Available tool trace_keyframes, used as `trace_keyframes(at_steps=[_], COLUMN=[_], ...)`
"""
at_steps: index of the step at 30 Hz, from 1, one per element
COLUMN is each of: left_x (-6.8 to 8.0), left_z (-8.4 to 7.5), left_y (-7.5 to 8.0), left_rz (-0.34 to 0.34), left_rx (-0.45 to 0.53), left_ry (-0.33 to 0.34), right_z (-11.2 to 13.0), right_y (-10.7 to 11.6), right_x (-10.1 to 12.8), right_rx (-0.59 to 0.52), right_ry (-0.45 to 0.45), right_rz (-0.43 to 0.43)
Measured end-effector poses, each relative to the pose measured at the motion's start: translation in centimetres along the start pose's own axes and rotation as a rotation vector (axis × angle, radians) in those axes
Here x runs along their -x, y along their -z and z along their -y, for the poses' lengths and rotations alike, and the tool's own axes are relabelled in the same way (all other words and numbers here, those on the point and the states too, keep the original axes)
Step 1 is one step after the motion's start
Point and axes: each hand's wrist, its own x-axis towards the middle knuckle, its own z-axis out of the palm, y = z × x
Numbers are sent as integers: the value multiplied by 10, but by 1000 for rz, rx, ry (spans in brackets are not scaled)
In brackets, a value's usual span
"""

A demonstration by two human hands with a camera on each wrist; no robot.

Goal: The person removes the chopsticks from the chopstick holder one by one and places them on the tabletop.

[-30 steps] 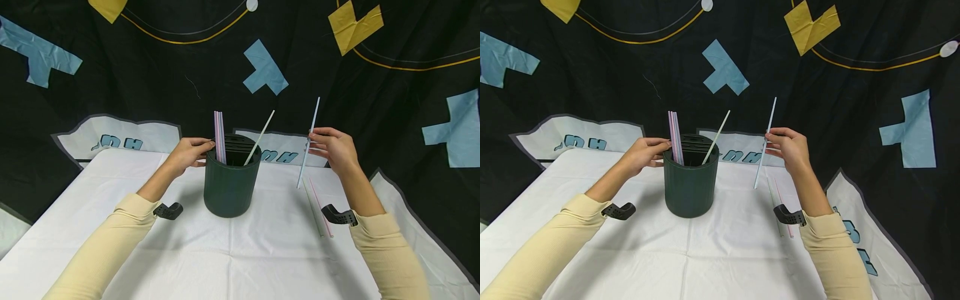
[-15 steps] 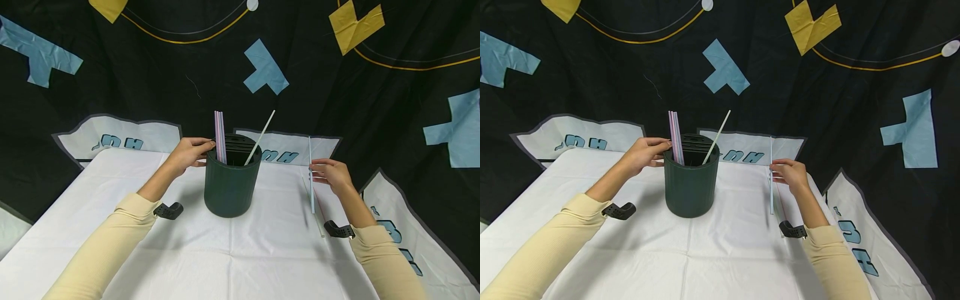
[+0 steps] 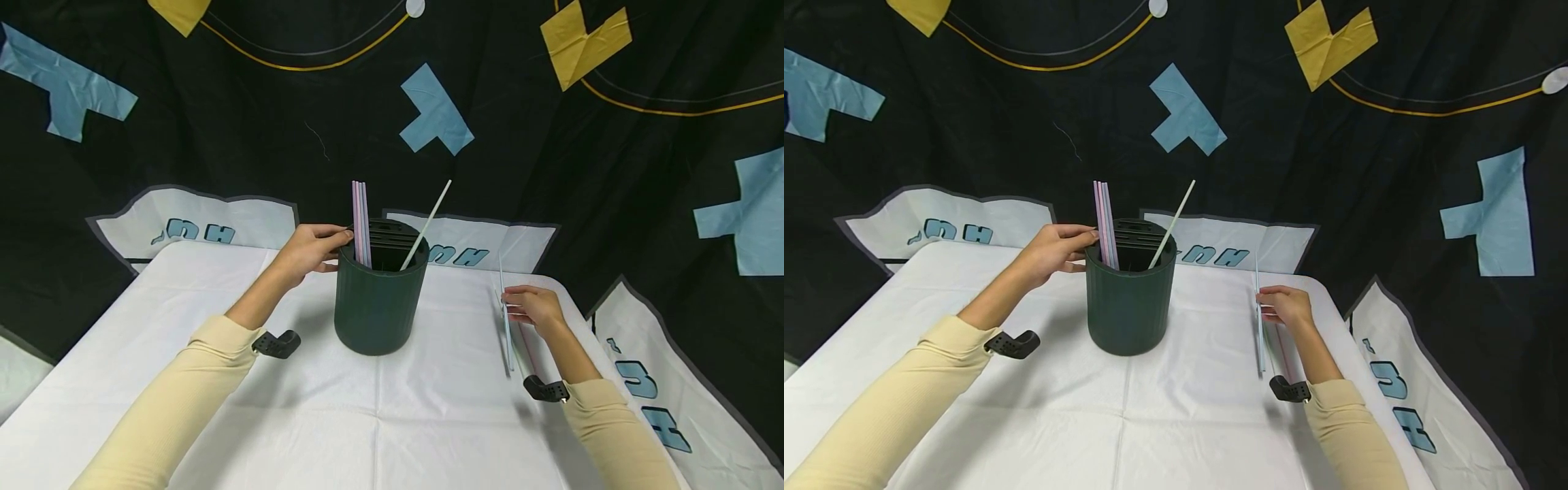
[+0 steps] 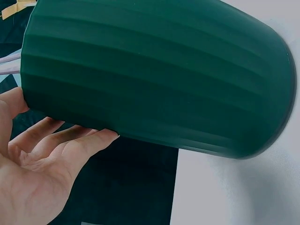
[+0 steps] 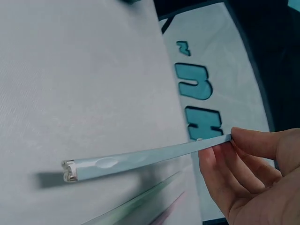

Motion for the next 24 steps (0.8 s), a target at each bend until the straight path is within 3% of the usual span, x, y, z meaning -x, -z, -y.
trace_keyframes(at_steps=[24], left_x=[1], left_z=[-1], left_y=[0], left_rz=[-4], left_rx=[5], left_ry=[4], right_z=[-34], right_y=[-9], right_x=[-8], right_rx=[91], right_ry=[-54], right_rz=[-21])
